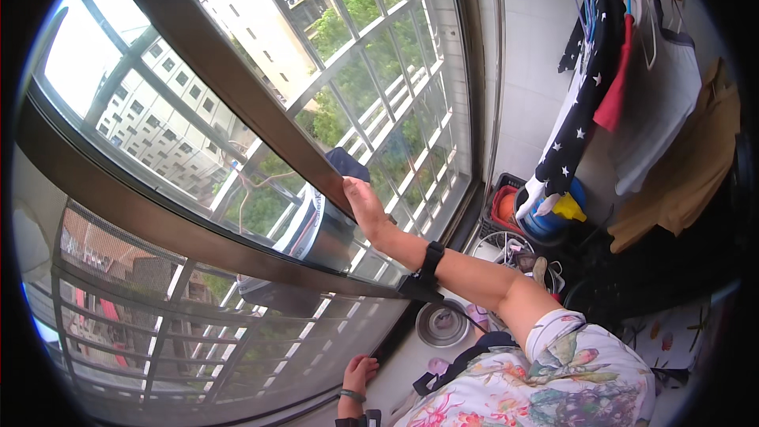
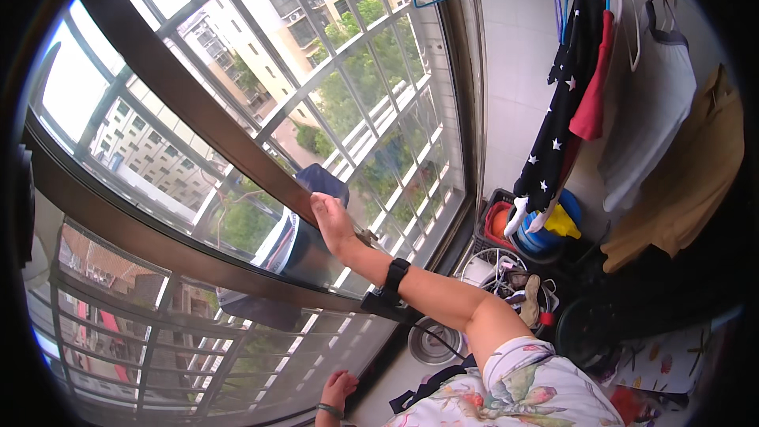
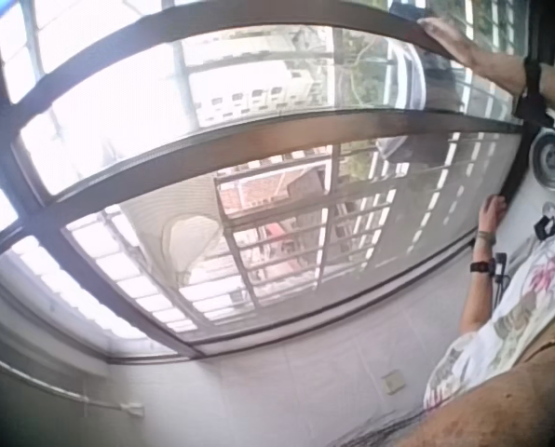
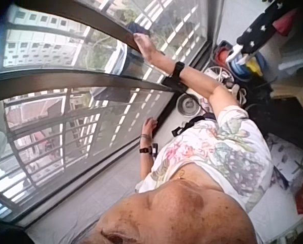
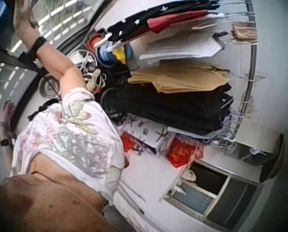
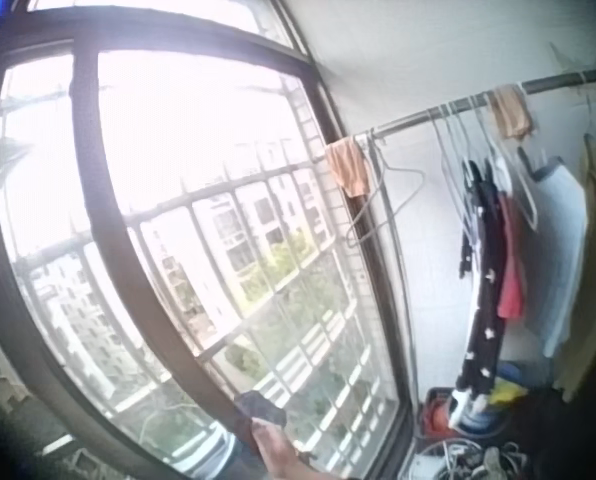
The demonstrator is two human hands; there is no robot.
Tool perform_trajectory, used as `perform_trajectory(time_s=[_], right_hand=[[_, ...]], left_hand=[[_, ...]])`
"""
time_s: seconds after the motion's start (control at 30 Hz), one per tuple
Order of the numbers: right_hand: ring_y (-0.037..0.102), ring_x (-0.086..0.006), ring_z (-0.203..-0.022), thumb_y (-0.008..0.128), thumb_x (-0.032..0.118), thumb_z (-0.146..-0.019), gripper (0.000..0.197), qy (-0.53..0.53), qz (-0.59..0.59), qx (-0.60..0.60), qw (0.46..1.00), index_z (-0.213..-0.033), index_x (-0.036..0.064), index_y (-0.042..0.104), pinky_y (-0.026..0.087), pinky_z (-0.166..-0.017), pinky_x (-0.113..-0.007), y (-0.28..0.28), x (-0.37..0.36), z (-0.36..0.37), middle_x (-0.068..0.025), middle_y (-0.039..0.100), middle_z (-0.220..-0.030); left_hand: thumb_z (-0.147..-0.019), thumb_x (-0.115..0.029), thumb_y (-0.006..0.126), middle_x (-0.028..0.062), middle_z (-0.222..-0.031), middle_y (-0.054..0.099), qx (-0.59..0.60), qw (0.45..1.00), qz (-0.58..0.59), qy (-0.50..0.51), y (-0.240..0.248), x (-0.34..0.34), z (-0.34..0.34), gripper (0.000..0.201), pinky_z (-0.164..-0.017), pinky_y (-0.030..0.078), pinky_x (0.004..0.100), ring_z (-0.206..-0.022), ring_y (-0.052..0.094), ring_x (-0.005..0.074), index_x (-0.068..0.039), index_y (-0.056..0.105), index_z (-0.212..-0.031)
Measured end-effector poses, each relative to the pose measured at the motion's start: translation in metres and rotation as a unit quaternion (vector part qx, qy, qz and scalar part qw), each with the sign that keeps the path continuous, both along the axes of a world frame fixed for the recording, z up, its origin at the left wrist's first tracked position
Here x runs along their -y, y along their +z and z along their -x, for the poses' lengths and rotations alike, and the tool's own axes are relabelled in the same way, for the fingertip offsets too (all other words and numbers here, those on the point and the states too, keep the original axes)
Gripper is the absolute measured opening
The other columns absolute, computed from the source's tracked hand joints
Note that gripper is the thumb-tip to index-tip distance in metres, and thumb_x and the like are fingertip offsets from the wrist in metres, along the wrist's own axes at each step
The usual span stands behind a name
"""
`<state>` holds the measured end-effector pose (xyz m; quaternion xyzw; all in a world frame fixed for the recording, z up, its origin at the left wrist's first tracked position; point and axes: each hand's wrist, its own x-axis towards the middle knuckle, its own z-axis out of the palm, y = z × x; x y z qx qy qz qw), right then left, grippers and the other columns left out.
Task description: Cleaning and wiping a balcony window glass using a damp rag.
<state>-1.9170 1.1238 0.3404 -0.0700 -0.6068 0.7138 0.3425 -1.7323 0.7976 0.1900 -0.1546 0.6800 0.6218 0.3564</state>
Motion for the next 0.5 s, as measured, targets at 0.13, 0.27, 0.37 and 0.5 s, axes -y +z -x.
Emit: perform_trajectory(time_s=[0.13,0.27,0.37,0.5], right_hand=[[0.040,-0.0195,-0.109,0.036,0.048,-0.091,0.053,0.034,0.007,0.033,0.999,-0.113,0.0017,0.050,0.027,-0.095,-0.029,0.013,0.010,-0.017,-0.0094,0.047,-0.110],[0.047,-0.0287,-0.102,0.044,0.038,-0.090,0.042,-0.016,-0.004,0.017,1.000,-0.108,0.0017,0.053,0.035,-0.089,-0.034,0.018,0.015,-0.023,-0.0169,0.052,-0.104],[0.047,-0.0299,-0.101,0.044,0.040,-0.089,0.043,-0.019,-0.011,0.024,0.999,-0.107,0.0020,0.052,0.035,-0.089,-0.034,0.015,0.018,-0.018,-0.0169,0.052,-0.103],[0.045,-0.0295,-0.102,0.040,0.049,-0.088,0.051,-0.018,-0.029,0.040,0.999,-0.111,0.0043,0.050,0.034,-0.089,-0.036,0.016,0.022,-0.019,-0.0151,0.050,-0.105]], left_hand=[[-0.085,-0.019,0.052,0.0084,-0.089,0.061,0.005,1.000,0.007,-0.012,0.003,-0.006,0.006,0.027,-0.067,0.049,0.0277,-0.081,0.061,0.0190,-0.004,0.049,-0.107],[-0.085,-0.018,0.053,0.0084,-0.091,0.061,0.006,1.000,0.007,-0.022,0.002,-0.007,0.008,0.025,-0.070,0.049,0.0278,-0.083,0.061,0.0190,-0.005,0.049,-0.106],[-0.085,-0.018,0.053,0.0083,-0.091,0.061,0.012,1.000,0.016,-0.021,0.000,-0.012,0.011,0.025,-0.070,0.049,0.0277,-0.083,0.061,0.0184,-0.006,0.049,-0.106],[-0.086,-0.018,0.052,0.0083,-0.091,0.061,0.015,0.999,0.022,-0.023,0.002,-0.018,0.017,0.024,-0.068,0.049,0.0267,-0.082,0.061,0.0179,-0.006,0.049,-0.106]])
